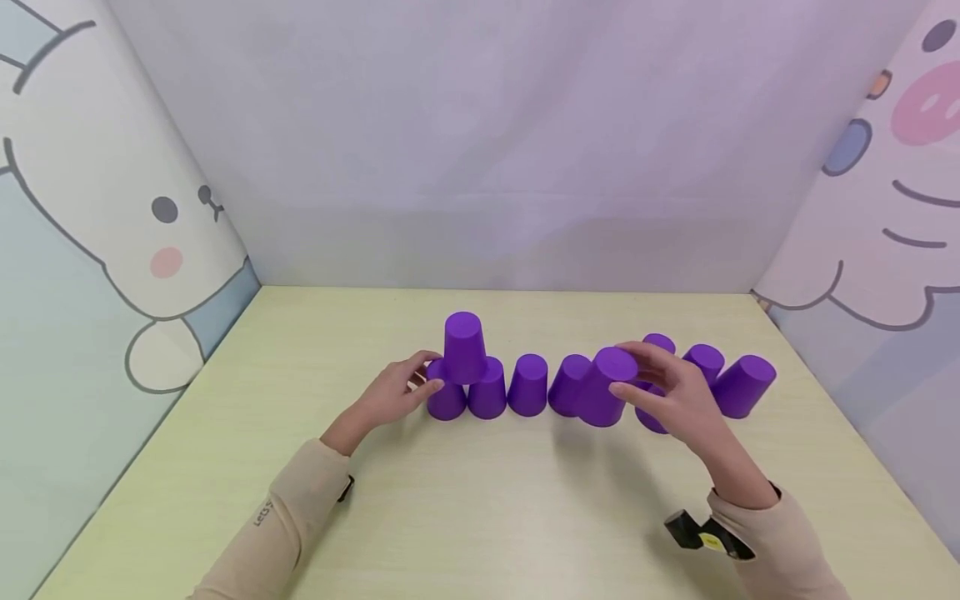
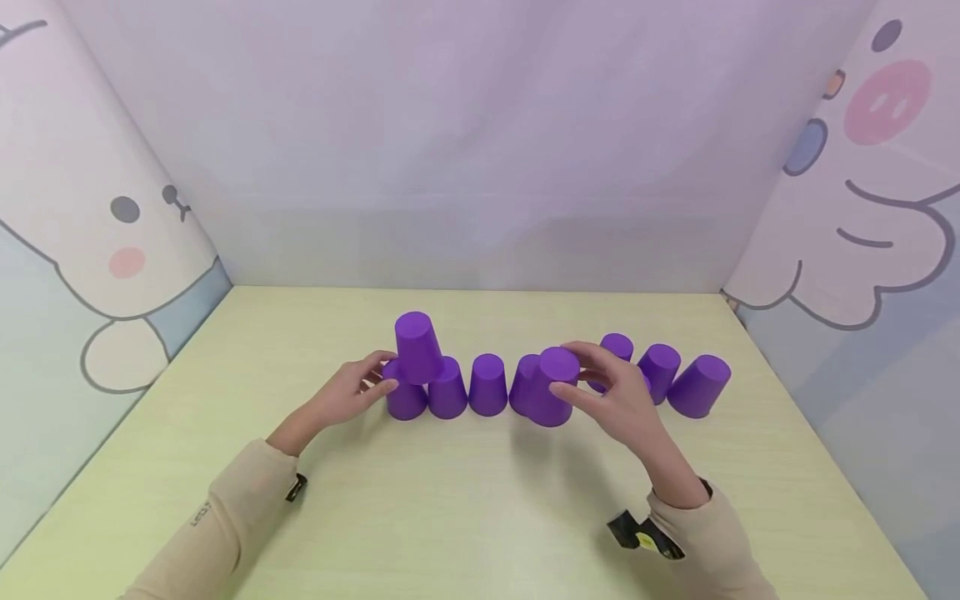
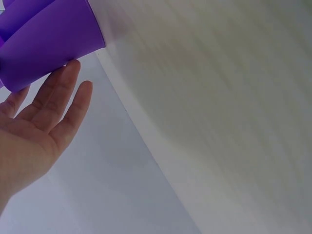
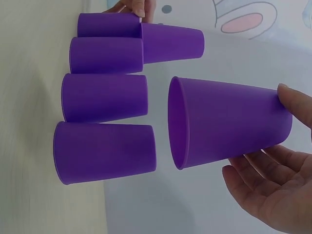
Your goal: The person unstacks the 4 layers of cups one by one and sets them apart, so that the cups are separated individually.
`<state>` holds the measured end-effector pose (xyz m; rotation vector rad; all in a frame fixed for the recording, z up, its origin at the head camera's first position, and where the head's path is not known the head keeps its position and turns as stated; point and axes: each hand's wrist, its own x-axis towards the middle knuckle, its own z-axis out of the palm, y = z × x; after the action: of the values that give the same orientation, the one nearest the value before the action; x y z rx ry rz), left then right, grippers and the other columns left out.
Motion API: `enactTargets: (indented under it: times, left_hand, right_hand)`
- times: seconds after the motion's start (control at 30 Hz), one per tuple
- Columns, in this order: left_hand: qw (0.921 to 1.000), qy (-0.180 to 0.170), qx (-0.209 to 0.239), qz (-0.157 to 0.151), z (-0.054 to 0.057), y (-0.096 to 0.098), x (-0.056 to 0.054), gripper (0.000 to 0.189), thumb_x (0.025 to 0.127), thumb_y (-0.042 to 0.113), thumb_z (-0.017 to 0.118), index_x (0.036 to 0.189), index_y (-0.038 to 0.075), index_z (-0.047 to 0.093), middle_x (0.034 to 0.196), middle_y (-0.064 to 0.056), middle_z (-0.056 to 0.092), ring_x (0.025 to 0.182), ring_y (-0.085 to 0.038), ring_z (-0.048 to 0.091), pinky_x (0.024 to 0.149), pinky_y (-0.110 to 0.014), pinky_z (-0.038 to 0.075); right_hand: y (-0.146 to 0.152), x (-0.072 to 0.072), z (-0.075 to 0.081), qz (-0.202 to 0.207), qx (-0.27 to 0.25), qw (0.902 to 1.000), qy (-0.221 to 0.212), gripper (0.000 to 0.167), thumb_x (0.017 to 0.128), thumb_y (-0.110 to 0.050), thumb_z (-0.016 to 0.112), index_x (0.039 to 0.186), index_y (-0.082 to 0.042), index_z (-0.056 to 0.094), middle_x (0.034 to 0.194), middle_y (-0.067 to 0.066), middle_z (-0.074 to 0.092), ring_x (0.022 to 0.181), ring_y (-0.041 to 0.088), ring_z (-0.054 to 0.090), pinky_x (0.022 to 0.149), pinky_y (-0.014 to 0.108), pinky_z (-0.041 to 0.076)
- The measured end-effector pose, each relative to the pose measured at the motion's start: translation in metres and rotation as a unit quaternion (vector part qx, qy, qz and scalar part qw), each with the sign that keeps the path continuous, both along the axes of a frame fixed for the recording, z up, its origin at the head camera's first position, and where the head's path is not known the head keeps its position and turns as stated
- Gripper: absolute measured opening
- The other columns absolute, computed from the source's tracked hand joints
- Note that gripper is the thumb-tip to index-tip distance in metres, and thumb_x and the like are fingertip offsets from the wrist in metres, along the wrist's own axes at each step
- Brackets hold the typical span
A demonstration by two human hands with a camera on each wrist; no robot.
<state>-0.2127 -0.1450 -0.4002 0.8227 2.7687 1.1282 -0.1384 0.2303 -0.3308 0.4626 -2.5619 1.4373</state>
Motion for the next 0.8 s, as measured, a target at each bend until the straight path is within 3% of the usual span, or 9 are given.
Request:
enactTargets:
  times: [0.53, 0.8]
  left_hand:
    - [1.0, 0.0, -0.006, 0.004, -0.001, -0.002, 0.0, 0.038, 0.093, 0.028, 0.053, 0.124, 0.007, 0.048, 0.094, -0.006, 0.061, 0.083, -0.018, 0.059, 0.068, -0.029, 0.047]
    - [1.0, -0.002, -0.007, 0.003, 0.0, -0.002, 0.0, 0.038, 0.093, 0.028, 0.053, 0.124, 0.007, 0.048, 0.094, -0.006, 0.061, 0.084, -0.018, 0.059, 0.069, -0.03, 0.047]
  right_hand:
    - [0.021, 0.018, -0.007, -0.036, 0.018, 0.9992, 0.002, 0.044, 0.081, -0.011, 0.069, 0.121, -0.002, 0.053, 0.1, -0.008, 0.06, 0.09, -0.003, 0.056, 0.076, 0.013, 0.045]
    - [0.035, 0.027, -0.01, -0.051, -0.005, 0.9985, 0.021, 0.042, 0.079, -0.002, 0.069, 0.118, 0.003, 0.054, 0.098, -0.014, 0.059, 0.088, -0.001, 0.057, 0.074, 0.012, 0.045]
